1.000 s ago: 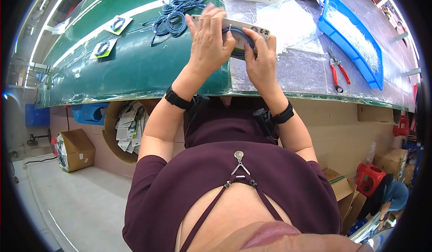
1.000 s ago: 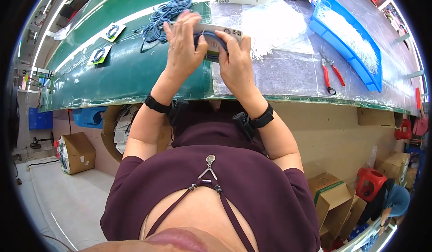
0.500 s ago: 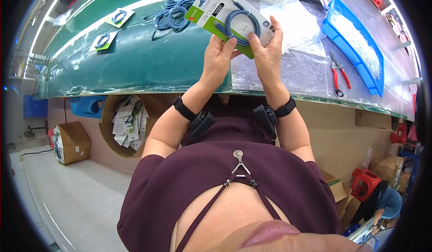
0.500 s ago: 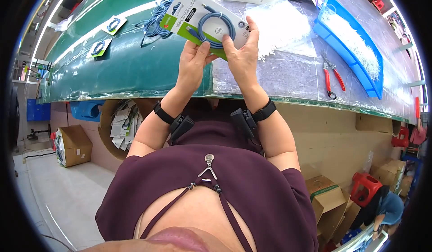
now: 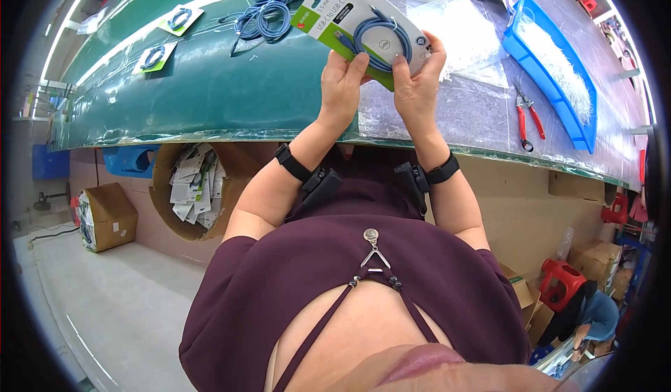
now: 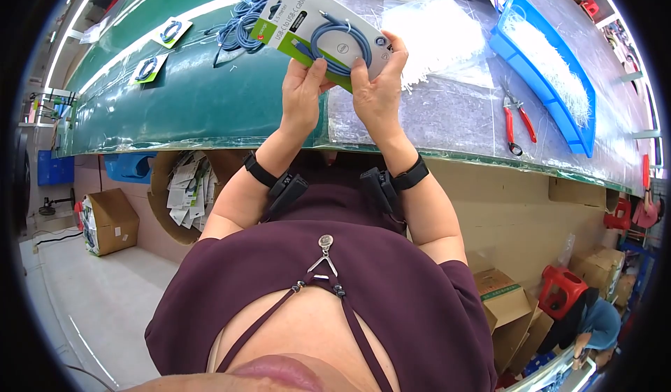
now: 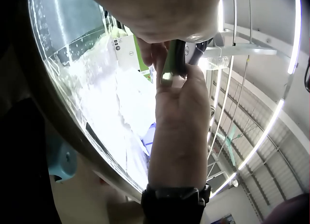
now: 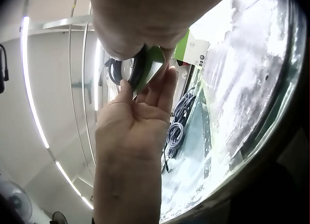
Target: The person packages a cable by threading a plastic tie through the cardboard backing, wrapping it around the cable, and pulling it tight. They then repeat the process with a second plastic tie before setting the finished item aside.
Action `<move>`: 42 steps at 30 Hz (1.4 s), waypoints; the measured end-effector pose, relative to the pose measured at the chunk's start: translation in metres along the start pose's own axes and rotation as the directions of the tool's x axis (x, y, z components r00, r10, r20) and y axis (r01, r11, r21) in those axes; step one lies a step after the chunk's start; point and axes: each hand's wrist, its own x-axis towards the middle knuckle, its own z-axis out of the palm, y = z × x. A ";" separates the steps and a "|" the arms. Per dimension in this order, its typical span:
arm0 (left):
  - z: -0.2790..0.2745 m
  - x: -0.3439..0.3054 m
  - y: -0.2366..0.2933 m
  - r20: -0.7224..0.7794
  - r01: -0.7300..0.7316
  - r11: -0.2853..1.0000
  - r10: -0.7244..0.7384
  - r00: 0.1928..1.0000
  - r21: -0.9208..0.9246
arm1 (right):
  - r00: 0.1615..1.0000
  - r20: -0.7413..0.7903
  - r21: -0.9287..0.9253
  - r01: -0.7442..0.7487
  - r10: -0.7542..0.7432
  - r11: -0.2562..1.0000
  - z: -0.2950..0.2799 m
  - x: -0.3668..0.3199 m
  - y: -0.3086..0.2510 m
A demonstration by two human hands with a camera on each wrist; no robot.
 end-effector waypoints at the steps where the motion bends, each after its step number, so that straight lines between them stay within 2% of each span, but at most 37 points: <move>1: -0.001 0.000 -0.002 -0.013 0.016 1.000 -0.016 1.000 -0.015 | 0.998 0.027 0.034 -0.066 0.065 0.997 -0.001 0.000 0.000; 2: -0.003 0.001 -0.003 -0.012 0.019 1.000 -0.019 1.000 -0.014 | 0.990 0.056 0.065 -0.133 0.129 0.989 -0.001 -0.001 0.000; 3: -0.005 0.003 -0.003 0.005 0.013 1.000 -0.013 1.000 0.008 | 0.990 0.053 0.065 -0.135 0.131 0.989 -0.001 0.000 0.000; 6: -0.009 0.002 -0.005 0.040 0.011 0.999 -0.013 0.999 0.051 | 0.998 0.036 -0.029 -0.051 0.052 0.998 -0.002 -0.001 -0.001; 7: -0.008 0.002 -0.006 0.017 0.089 0.996 -0.088 0.996 -0.031 | 0.998 0.038 -0.030 -0.053 0.054 0.998 -0.003 0.000 -0.003; 8: -0.006 0.003 -0.004 0.001 0.160 0.981 -0.161 0.987 -0.113 | 0.998 -0.009 -0.214 0.054 -0.057 0.975 -0.007 0.001 -0.007; 9: -0.005 0.004 -0.002 -0.010 0.226 0.954 -0.232 0.973 -0.196 | 0.984 -0.034 -0.393 0.148 -0.175 0.908 -0.010 0.002 -0.011; 10: -0.006 0.005 -0.001 -0.013 0.221 0.955 -0.228 0.974 -0.198 | 0.955 -0.035 -0.559 0.225 -0.294 0.798 -0.012 0.003 -0.015; 11: -0.007 0.006 0.001 0.009 0.228 0.954 -0.231 0.973 -0.194 | 0.955 -0.030 -0.557 0.230 -0.296 0.798 -0.012 0.003 -0.020; 13: -0.010 0.004 0.003 0.048 0.248 0.951 -0.243 0.969 -0.186 | 0.895 0.263 -0.630 0.443 -0.361 0.638 -0.015 -0.002 -0.030; 14: -0.009 0.001 0.003 0.046 0.250 0.950 -0.245 0.968 -0.189 | 0.839 0.402 -0.637 0.544 -0.366 0.546 -0.016 -0.004 -0.032; 17: -0.001 -0.007 0.006 0.238 0.334 0.878 -0.263 0.935 -0.342 | 0.842 0.402 -0.650 0.538 -0.359 0.536 -0.009 -0.005 -0.027; 19: 0.002 -0.011 0.008 0.230 0.325 0.869 -0.253 0.940 -0.374 | 0.840 0.416 -0.646 0.542 -0.348 0.537 -0.005 -0.005 -0.025; 22: 0.002 -0.015 0.008 0.229 0.316 0.846 -0.236 0.944 -0.430 | 0.784 0.402 -0.531 0.621 -0.473 0.577 -0.005 -0.003 -0.024; 23: 0.000 -0.014 0.007 0.232 0.331 0.832 -0.250 0.940 -0.445 | 0.781 0.407 -0.529 0.624 -0.474 0.575 -0.006 -0.002 -0.021; 25: -0.004 -0.011 0.009 0.241 0.360 0.806 -0.275 0.931 -0.470 | 0.725 0.483 -0.462 0.687 -0.491 0.560 -0.011 0.001 -0.012; 27: -0.008 -0.013 0.010 0.237 0.367 0.816 -0.288 0.928 -0.446 | 0.693 0.521 -0.422 0.717 -0.499 0.556 -0.016 0.002 -0.007; 30: -0.011 -0.016 0.015 0.240 0.400 0.829 -0.327 0.914 -0.390 | 0.602 0.661 -0.341 0.773 -0.448 0.535 -0.024 0.001 -0.016; 34: -0.013 -0.016 0.014 0.280 0.418 0.848 -0.336 0.899 -0.327 | 0.568 0.725 -0.325 0.781 -0.389 0.533 -0.034 -0.003 -0.017; 38: -0.017 -0.015 0.007 0.278 0.446 0.850 -0.372 0.885 -0.279 | 0.583 0.728 -0.300 0.744 -0.361 0.597 -0.040 0.004 -0.016; 39: -0.018 -0.011 0.010 0.229 0.409 0.890 -0.363 0.903 -0.202 | 0.588 0.724 -0.308 0.742 -0.359 0.595 -0.041 0.008 -0.020; 41: -0.018 -0.004 0.013 0.132 0.331 0.943 -0.323 0.937 -0.043 | 0.816 0.406 -0.492 0.575 -0.411 0.654 -0.041 0.018 -0.034; 42: -0.018 -0.005 0.011 0.138 0.333 0.942 -0.325 0.936 -0.042 | 0.880 0.217 -0.553 0.467 -0.422 0.690 -0.042 0.020 -0.037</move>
